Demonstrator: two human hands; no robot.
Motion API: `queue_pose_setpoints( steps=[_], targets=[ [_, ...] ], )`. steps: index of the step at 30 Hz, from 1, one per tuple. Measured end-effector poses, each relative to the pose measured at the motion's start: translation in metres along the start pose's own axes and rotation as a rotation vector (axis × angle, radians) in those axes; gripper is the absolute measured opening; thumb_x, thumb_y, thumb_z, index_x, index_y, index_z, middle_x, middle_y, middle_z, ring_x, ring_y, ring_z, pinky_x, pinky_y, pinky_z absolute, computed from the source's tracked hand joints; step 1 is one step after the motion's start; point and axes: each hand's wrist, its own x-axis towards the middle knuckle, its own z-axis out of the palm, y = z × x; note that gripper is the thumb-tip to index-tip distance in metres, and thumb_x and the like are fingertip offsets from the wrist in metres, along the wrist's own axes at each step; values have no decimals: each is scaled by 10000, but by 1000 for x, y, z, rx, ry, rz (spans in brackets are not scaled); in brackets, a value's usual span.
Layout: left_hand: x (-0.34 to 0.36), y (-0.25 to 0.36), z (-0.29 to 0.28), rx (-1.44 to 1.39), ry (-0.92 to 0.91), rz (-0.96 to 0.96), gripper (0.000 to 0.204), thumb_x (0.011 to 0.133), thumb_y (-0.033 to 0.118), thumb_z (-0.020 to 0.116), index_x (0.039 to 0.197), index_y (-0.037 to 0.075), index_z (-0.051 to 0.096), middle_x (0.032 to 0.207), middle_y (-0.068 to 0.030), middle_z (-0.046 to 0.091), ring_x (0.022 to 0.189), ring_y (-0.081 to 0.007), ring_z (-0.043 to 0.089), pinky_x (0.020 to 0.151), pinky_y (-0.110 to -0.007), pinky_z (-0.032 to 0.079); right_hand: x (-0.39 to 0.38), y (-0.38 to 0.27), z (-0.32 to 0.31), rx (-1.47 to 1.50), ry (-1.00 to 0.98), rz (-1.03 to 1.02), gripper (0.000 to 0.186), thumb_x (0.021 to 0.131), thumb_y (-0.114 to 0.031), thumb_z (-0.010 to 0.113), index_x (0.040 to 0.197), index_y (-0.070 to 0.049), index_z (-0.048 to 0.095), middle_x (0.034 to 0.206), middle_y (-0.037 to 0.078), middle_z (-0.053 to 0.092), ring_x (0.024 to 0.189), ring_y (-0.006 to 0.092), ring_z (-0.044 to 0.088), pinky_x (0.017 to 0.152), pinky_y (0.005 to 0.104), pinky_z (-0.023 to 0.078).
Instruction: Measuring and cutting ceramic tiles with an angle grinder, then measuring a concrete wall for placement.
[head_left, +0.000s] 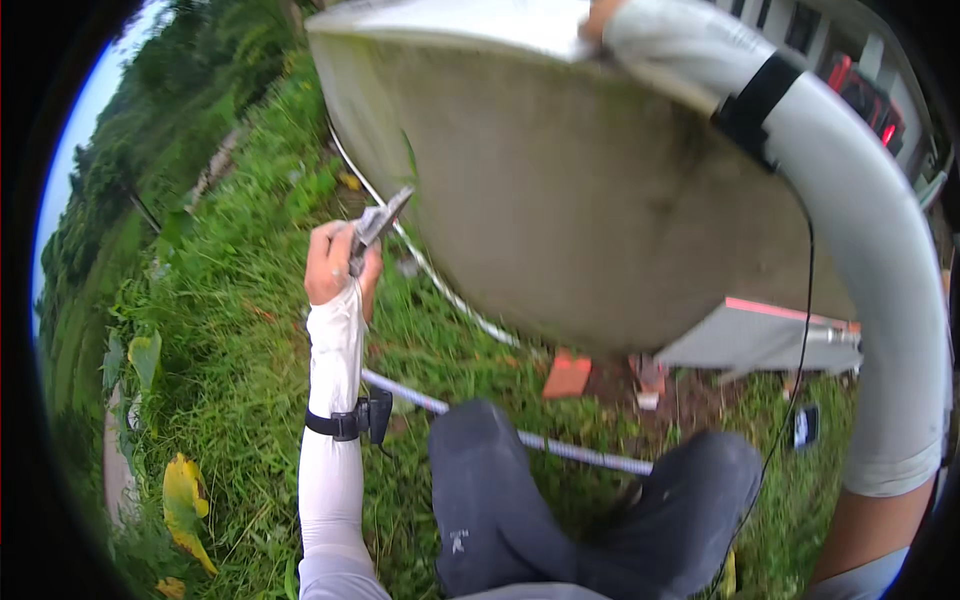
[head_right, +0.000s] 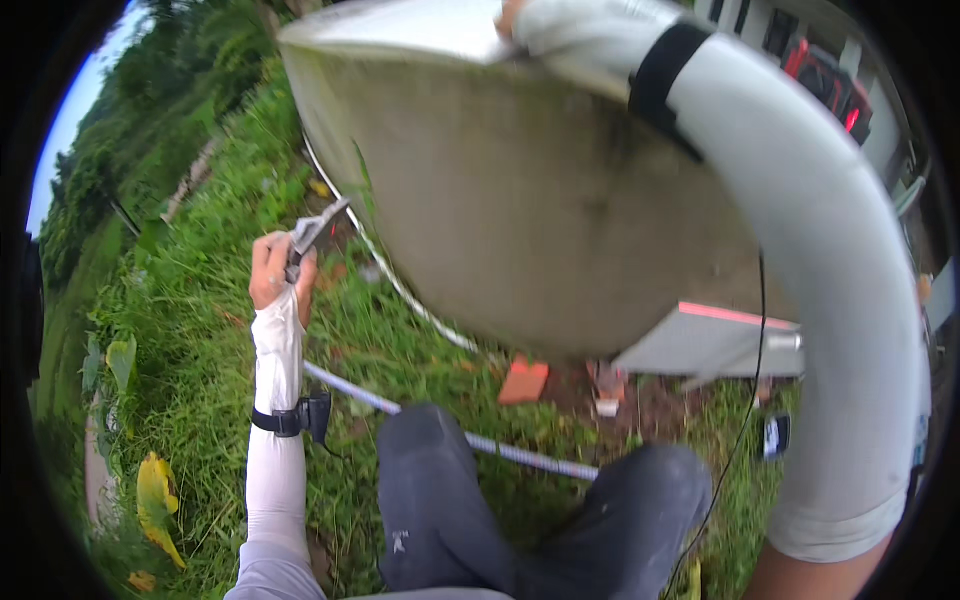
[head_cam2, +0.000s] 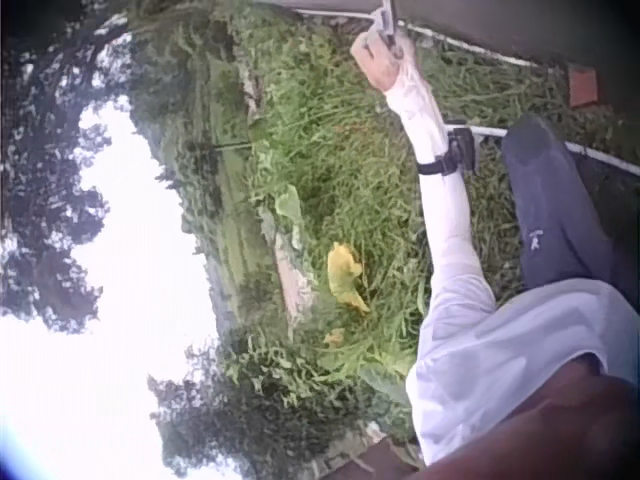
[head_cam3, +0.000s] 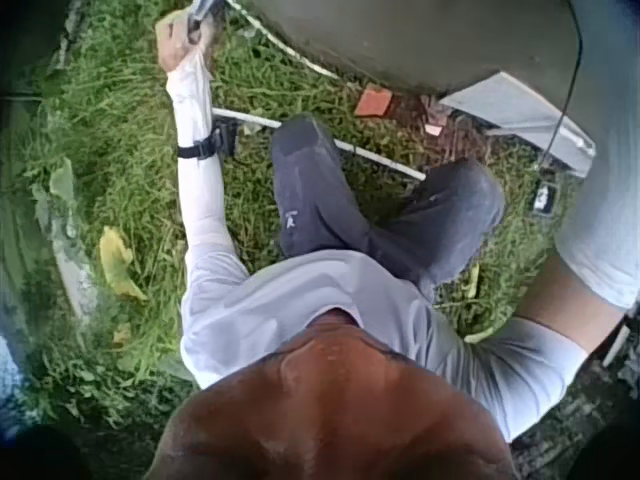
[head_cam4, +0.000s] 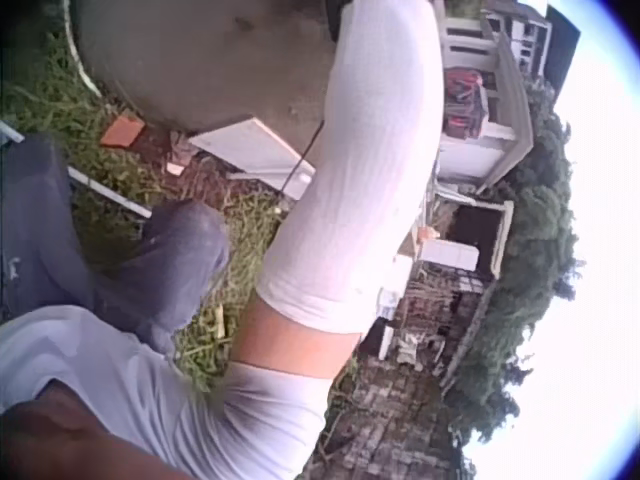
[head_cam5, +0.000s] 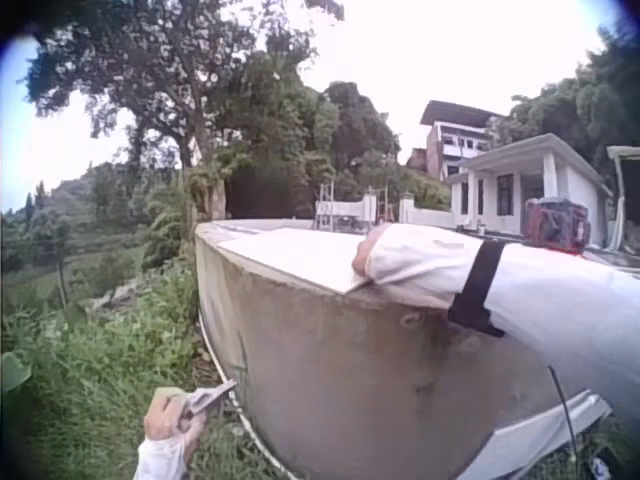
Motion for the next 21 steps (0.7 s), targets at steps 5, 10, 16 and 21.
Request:
queue_pose_setpoints(
  steps=[5,10,16,21],
  targets=[
    [-55,0,-10,-145,-335,-148,295,817,141,714,1064,0,638,1008,-123,570,906,-245,578,820,-331,472,-25,-140,-23,210,-36,243,270,921,-141,573,1143,-7,651,1045,193,667,982,307,654,850,377,526],
    [-89,42,82,-576,-1069,-64,335,864,240,683,1068,-22,640,1002,-115,585,909,-239,571,830,-359,463,-149,-224,78,913,-532,262,448,852,-333,704,1197,-64,604,1006,177,692,901,321,681,784,436,541],
    [-186,129,183,-791,-1628,-290,382,904,279,678,1161,-1,641,1092,-126,653,1000,-210,611,885,-352,480,-270,-365,237,1794,-625,702,566,880,-321,719,1327,-46,509,1208,178,658,1122,299,624,956,415,474],
    [-313,110,214,-457,-1503,-229,630,869,427,707,1343,38,561,1080,-162,667,975,-233,632,865,-369,500,-343,-466,318,1815,-453,859,437,918,-280,677,1251,-26,551,1039,200,686,1000,338,651,876,401,490]
  ],
)
